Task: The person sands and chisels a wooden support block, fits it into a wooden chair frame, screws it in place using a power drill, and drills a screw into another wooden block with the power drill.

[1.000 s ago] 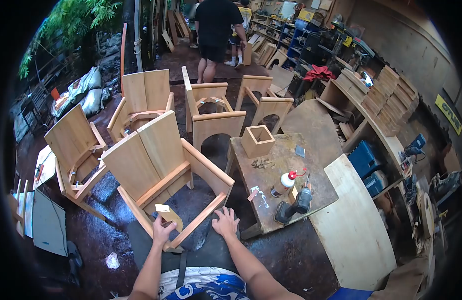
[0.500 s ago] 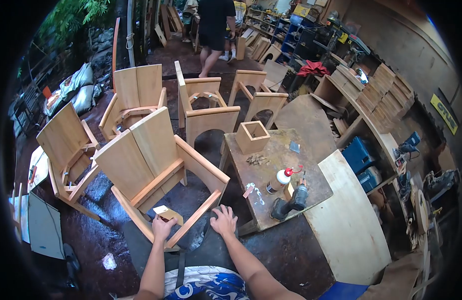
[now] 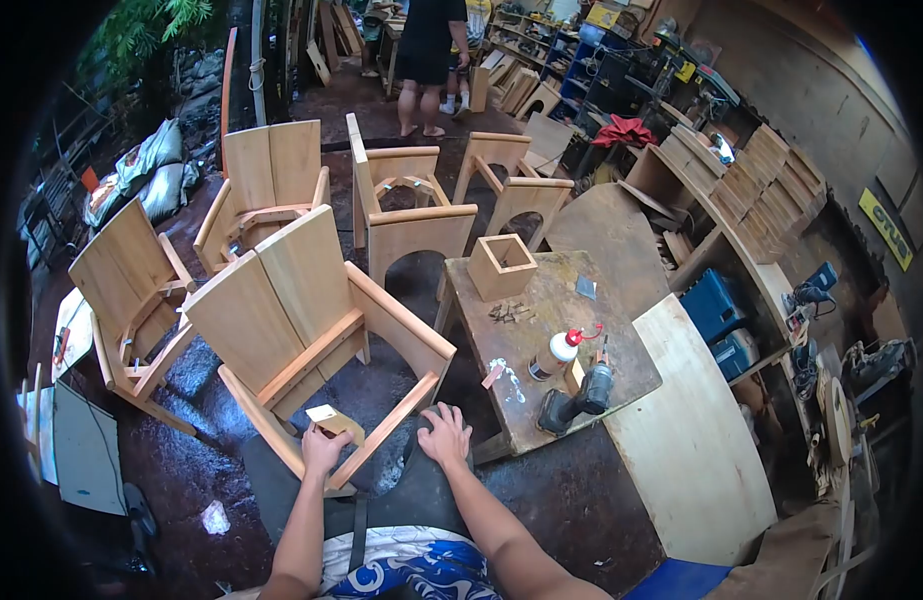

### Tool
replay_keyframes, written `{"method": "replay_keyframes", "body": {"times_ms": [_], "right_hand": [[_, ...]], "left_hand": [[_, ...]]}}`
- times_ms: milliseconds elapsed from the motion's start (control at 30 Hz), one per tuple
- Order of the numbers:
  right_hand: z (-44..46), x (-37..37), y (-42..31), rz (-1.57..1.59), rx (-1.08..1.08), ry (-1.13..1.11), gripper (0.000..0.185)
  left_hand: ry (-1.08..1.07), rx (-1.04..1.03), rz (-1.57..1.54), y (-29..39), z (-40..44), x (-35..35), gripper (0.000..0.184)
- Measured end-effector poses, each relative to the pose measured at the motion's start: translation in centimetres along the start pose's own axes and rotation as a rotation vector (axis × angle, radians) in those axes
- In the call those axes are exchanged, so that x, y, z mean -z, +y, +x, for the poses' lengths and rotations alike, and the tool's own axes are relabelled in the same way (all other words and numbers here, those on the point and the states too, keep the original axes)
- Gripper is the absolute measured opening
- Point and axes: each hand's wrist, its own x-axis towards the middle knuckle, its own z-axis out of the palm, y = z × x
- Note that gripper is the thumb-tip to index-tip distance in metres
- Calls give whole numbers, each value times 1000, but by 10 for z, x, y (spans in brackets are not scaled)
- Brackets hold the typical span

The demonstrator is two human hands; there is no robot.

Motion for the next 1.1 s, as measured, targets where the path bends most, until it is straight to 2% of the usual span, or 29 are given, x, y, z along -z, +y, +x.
{"method": "replay_keyframes", "body": {"times_ms": [1100], "right_hand": [[0, 4, 0, 14, -11, -26, 49]], "left_hand": [[-5, 0, -13, 6, -2, 1, 55]]}}
